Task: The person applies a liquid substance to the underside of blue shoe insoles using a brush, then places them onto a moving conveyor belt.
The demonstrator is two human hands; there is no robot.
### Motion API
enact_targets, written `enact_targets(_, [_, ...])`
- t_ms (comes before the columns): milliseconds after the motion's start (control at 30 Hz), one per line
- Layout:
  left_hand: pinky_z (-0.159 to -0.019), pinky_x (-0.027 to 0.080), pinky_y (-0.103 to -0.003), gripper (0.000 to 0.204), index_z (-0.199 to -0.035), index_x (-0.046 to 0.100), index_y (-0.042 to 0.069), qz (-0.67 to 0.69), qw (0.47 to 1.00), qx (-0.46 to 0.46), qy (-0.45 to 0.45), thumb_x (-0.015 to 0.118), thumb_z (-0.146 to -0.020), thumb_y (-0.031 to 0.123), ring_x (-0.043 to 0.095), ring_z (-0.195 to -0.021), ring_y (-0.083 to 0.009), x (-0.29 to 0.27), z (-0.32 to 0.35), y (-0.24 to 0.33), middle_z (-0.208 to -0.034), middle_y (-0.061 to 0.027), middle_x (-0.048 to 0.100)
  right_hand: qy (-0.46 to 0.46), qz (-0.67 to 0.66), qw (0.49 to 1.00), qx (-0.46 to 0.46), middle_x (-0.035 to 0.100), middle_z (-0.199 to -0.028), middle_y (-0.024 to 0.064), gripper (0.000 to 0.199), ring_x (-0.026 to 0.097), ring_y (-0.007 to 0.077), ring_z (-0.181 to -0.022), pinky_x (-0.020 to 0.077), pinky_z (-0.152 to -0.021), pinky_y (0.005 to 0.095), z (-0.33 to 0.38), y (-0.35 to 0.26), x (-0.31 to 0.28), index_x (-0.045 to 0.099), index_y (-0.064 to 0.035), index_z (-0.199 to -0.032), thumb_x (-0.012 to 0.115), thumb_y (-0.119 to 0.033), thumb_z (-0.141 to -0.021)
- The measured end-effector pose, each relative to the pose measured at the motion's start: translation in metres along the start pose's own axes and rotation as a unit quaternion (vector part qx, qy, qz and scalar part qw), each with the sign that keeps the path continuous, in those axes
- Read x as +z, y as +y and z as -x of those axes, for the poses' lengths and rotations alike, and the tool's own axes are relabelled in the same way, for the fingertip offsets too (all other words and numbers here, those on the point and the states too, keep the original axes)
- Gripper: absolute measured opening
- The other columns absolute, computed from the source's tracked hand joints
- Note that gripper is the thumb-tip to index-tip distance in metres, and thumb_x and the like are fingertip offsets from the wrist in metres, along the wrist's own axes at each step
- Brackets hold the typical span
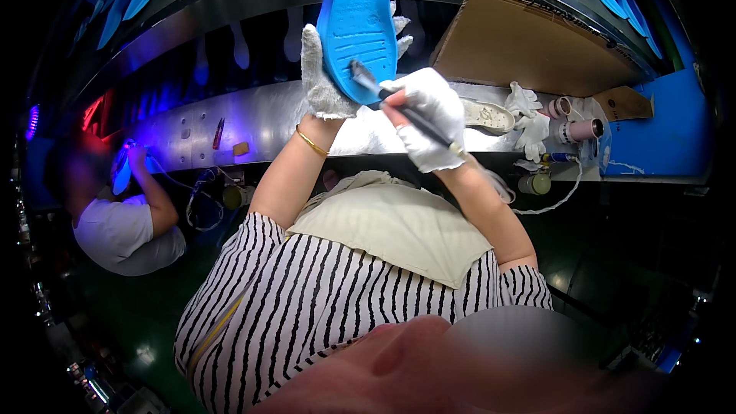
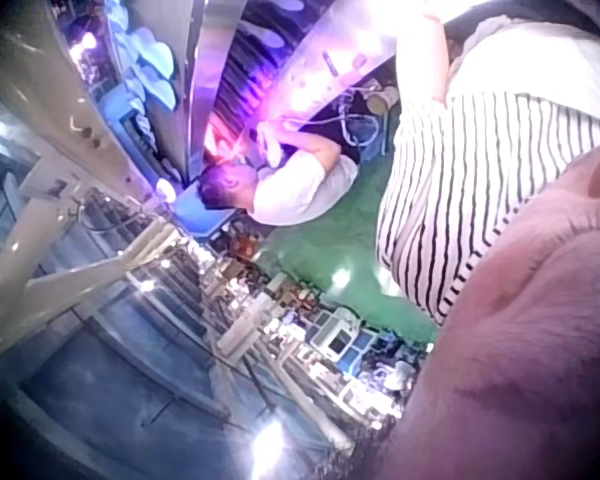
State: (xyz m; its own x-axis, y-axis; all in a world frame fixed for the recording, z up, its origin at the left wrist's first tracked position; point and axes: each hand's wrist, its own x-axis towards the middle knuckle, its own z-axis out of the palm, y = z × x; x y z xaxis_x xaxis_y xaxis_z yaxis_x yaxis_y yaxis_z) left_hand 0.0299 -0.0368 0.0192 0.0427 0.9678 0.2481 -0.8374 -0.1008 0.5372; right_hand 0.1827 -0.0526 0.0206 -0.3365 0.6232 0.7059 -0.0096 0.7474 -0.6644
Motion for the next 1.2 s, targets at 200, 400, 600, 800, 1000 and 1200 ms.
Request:
enact_targets(200, [-0.109, 0.031, -0.055, 0.096, -0.148, 0.023, 0.013, 0.028, 0.999, 0.000, 0.023, 0.044, -0.078, 0.076, 0.038, -0.130, -0.0401, 0.003, 0.001, 0.010, -0.145, -0.0192, 0.035, -0.024, -0.303, 0.913, 0.270, 0.066, -0.091, 0.0090, 0.012, 0.061, 0.0105, -0.080, 0.0509, -0.071, 0.0249, -0.002, 0.000, -0.005, 0.061, -0.0023, -0.086, 0.069, 0.003, -0.079])
enact_targets(400, [-0.109, 0.032, -0.053, 0.099, -0.148, 0.022, 0.012, 0.023, 0.999, -0.017, -0.026, 0.042, -0.077, 0.078, 0.039, -0.130, -0.0405, -0.013, -0.006, 0.013, -0.145, -0.0198, 0.034, -0.081, -0.130, 0.984, 0.094, 0.063, -0.086, 0.0105, 0.015, 0.064, 0.0174, -0.079, 0.0506, -0.071, 0.0281, -0.001, 0.004, -0.007, 0.063, -0.0025, -0.081, 0.070, 0.007, -0.072])
enact_targets(600, [-0.107, 0.034, -0.054, 0.092, -0.146, 0.027, 0.007, 0.071, 0.995, -0.054, -0.054, 0.043, -0.082, 0.071, 0.042, -0.127, -0.0419, -0.016, -0.011, 0.024, -0.143, -0.0220, 0.037, -0.080, -0.125, 0.986, 0.080, 0.064, -0.088, 0.0102, 0.014, 0.064, 0.0176, -0.082, 0.0503, -0.074, 0.0286, -0.011, 0.009, -0.015, 0.063, -0.0028, -0.083, 0.067, 0.007, -0.074])
enact_targets(800, [-0.104, 0.037, -0.055, 0.083, -0.142, 0.033, 0.002, 0.072, 0.993, -0.072, -0.060, 0.044, -0.088, 0.063, 0.047, -0.121, -0.0443, -0.022, -0.015, 0.042, -0.139, -0.0261, 0.040, -0.168, -0.163, 0.955, 0.183, 0.063, -0.085, 0.0077, 0.016, 0.062, 0.0152, -0.076, 0.0496, -0.069, 0.0274, 0.013, 0.004, -0.022, 0.061, -0.0036, -0.080, 0.070, 0.007, -0.072])
enact_targets(1000, [-0.099, 0.042, -0.055, 0.080, -0.143, 0.032, 0.003, 0.097, 0.975, -0.180, -0.088, 0.042, -0.089, 0.061, 0.049, -0.119, -0.0448, -0.014, -0.016, 0.046, -0.138, -0.0279, 0.040, -0.083, -0.162, 0.982, 0.055, 0.063, -0.088, 0.0096, 0.020, 0.064, 0.0188, -0.082, 0.0511, -0.072, 0.0284, -0.012, -0.001, -0.017, 0.061, -0.0035, -0.083, 0.069, 0.009, -0.070])
enact_targets(1200, [-0.080, 0.057, -0.042, 0.069, -0.129, 0.049, -0.002, -0.070, 0.969, -0.235, 0.005, 0.048, -0.090, 0.055, 0.065, -0.098, -0.0335, -0.018, -0.026, 0.039, -0.117, -0.0256, 0.059, -0.158, -0.055, 0.986, 0.020, 0.066, -0.085, 0.0090, 0.022, 0.065, 0.0221, -0.080, 0.0525, -0.072, 0.0309, -0.021, 0.004, -0.011, 0.063, -0.0061, -0.078, 0.070, 0.008, -0.063])
